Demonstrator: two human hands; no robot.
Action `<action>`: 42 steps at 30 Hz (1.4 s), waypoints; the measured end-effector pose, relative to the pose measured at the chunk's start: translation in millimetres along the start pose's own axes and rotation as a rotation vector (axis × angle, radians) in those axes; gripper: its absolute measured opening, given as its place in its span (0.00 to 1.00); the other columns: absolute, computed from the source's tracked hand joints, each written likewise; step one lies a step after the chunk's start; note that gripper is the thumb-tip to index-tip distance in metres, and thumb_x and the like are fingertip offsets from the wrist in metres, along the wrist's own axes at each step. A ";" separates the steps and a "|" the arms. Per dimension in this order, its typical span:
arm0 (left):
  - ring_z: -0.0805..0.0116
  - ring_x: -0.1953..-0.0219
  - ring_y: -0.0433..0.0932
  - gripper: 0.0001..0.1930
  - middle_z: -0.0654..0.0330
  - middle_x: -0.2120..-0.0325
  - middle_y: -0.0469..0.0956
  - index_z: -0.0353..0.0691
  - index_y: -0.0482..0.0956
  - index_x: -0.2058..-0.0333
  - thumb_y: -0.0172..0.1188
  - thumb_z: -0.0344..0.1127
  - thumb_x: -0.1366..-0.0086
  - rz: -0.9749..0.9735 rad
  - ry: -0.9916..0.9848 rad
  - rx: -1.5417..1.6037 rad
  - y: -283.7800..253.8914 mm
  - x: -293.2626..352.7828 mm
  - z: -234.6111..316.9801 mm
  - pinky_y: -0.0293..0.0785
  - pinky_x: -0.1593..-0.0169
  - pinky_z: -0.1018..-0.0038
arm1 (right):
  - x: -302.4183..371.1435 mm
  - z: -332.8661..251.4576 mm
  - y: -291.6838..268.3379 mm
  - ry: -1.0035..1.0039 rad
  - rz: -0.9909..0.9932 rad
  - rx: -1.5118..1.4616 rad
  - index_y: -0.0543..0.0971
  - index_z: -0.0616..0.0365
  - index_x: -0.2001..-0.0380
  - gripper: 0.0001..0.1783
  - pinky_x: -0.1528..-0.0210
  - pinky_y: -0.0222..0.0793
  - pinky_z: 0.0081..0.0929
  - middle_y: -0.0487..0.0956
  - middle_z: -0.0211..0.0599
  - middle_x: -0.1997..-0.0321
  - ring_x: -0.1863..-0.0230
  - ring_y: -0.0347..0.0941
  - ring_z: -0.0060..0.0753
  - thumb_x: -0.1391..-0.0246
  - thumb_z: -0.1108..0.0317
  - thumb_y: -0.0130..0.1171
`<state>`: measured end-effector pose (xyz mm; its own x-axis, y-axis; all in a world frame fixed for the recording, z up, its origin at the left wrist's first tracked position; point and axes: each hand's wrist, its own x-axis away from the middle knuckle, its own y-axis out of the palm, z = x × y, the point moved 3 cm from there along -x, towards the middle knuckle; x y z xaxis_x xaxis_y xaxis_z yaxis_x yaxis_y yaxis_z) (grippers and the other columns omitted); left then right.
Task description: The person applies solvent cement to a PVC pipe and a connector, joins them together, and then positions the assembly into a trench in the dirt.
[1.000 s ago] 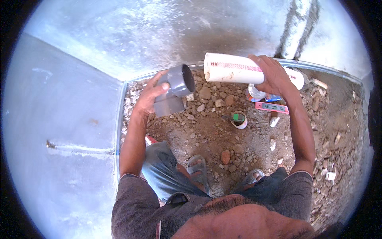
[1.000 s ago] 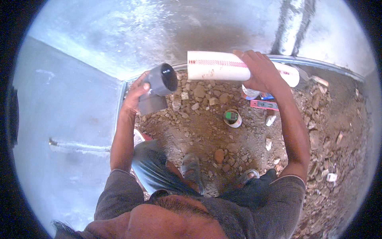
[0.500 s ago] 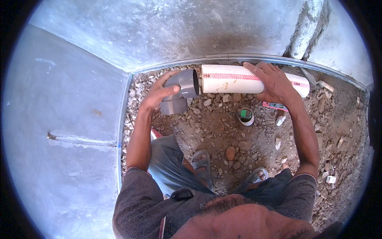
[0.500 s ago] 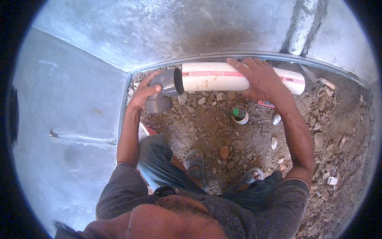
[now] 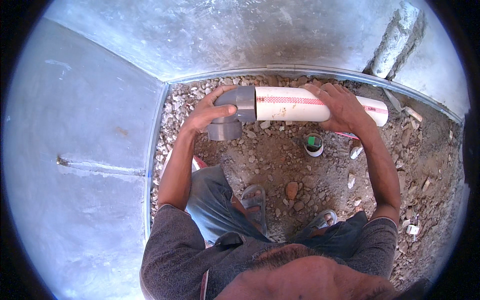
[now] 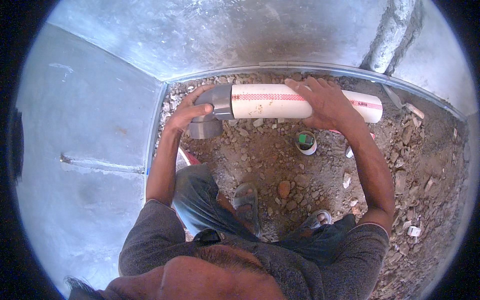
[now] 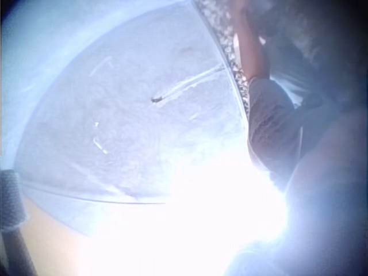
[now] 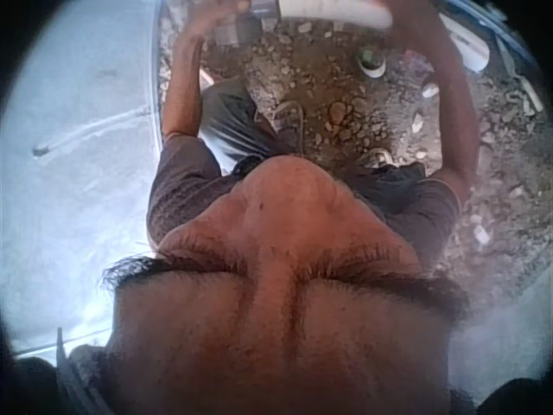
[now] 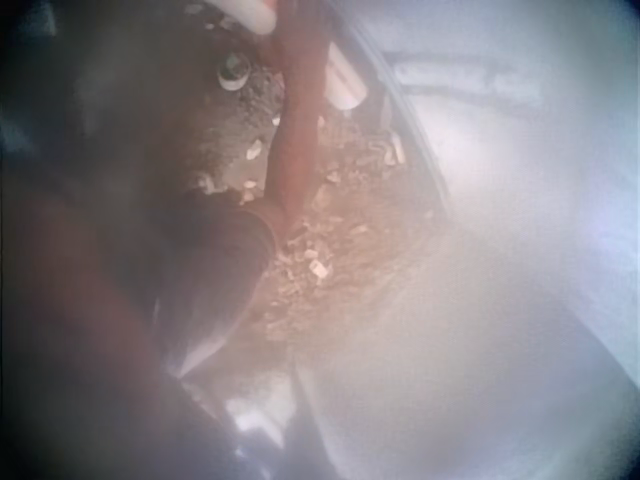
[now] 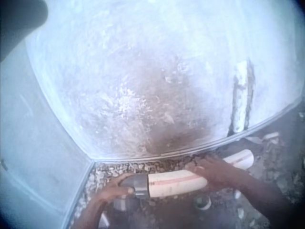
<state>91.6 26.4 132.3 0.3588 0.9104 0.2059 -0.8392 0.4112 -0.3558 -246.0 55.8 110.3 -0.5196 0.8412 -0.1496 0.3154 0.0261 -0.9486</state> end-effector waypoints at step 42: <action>0.56 0.48 0.73 0.46 0.54 0.50 0.74 0.44 0.70 0.42 0.76 0.48 0.63 -0.201 -0.088 -0.121 21.7 -9.3 -3.0 0.69 0.43 0.64 | 8.3 -15.1 44.3 -0.062 -0.282 -0.249 0.54 0.56 0.35 0.57 0.48 0.68 0.46 0.72 0.54 0.51 0.51 0.71 0.58 0.71 0.61 0.70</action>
<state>71.2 26.9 119.9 0.4721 0.8048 0.3598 -0.6980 0.5905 -0.4051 -224.4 72.1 71.2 -0.6584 0.7480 0.0837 0.3326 0.3888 -0.8592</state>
